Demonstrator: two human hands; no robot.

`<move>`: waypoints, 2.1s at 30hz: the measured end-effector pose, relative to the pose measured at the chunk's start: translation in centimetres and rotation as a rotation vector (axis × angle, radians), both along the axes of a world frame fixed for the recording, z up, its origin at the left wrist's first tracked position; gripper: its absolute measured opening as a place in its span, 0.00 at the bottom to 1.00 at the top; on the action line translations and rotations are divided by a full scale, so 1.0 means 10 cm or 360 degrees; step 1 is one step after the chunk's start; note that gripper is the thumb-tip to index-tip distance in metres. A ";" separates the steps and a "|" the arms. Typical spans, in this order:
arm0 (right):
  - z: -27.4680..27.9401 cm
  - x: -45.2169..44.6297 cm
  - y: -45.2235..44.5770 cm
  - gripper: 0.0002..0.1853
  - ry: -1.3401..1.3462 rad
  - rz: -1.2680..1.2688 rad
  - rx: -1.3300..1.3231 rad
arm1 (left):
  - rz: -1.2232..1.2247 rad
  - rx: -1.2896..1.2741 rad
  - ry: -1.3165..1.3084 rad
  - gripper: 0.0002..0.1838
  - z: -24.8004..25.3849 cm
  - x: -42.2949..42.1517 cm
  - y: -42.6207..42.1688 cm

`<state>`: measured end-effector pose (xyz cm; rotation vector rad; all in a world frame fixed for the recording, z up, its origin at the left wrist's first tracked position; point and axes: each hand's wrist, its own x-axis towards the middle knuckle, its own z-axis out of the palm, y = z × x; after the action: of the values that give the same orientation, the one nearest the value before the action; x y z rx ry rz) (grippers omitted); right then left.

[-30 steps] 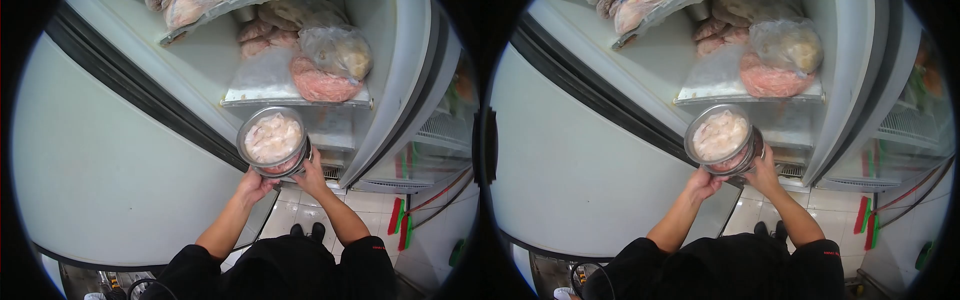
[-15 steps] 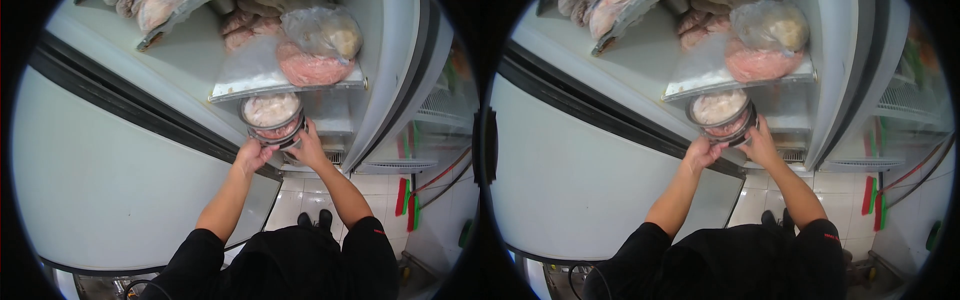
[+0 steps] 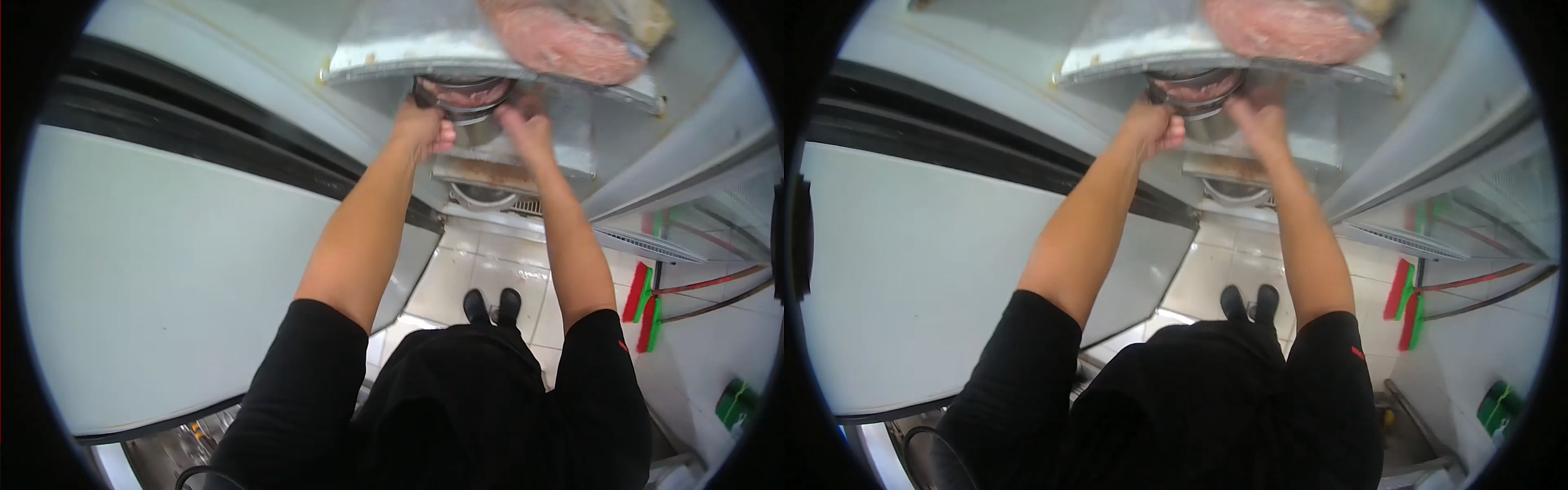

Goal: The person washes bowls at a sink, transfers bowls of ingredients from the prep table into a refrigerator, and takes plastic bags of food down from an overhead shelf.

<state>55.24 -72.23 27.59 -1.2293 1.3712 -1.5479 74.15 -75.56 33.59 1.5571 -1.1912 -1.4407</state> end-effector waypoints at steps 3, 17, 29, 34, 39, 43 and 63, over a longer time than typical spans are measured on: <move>-0.15 0.02 -0.55 0.28 -0.0459 0.0018 -0.0214 | 0.0028 -0.0073 -0.0347 0.28 -0.17 0.15 -0.19; 0.12 1.02 -1.31 0.28 -0.1036 0.0170 -0.0248 | 0.0291 -0.0484 0.0388 0.11 -0.47 0.84 -0.39; 0.48 1.91 -1.31 0.26 -0.0624 -0.0103 -0.0074 | 0.0348 -0.0349 0.0626 0.15 -0.04 1.55 0.15; -0.10 1.05 -2.05 0.26 -0.0554 -0.0166 0.0089 | 0.0365 -0.0013 0.0565 0.22 -0.52 0.73 -0.48; -0.14 1.06 -1.99 0.25 -0.0470 -0.0188 0.0124 | 0.0385 0.0024 0.0550 0.38 -0.37 0.85 -0.31; -0.24 1.02 -1.90 0.25 -0.0320 -0.0186 0.0150 | 0.0274 0.0086 0.0546 0.41 -0.51 0.92 -0.20; -1.03 0.31 -0.28 0.22 0.1698 0.0303 -0.0209 | 0.0985 0.1200 0.0054 0.33 -3.05 2.95 3.84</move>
<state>58.33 -75.05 17.32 -2.3663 1.6823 -0.8217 103.60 -37.17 3.09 2.1203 -0.0551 -1.5251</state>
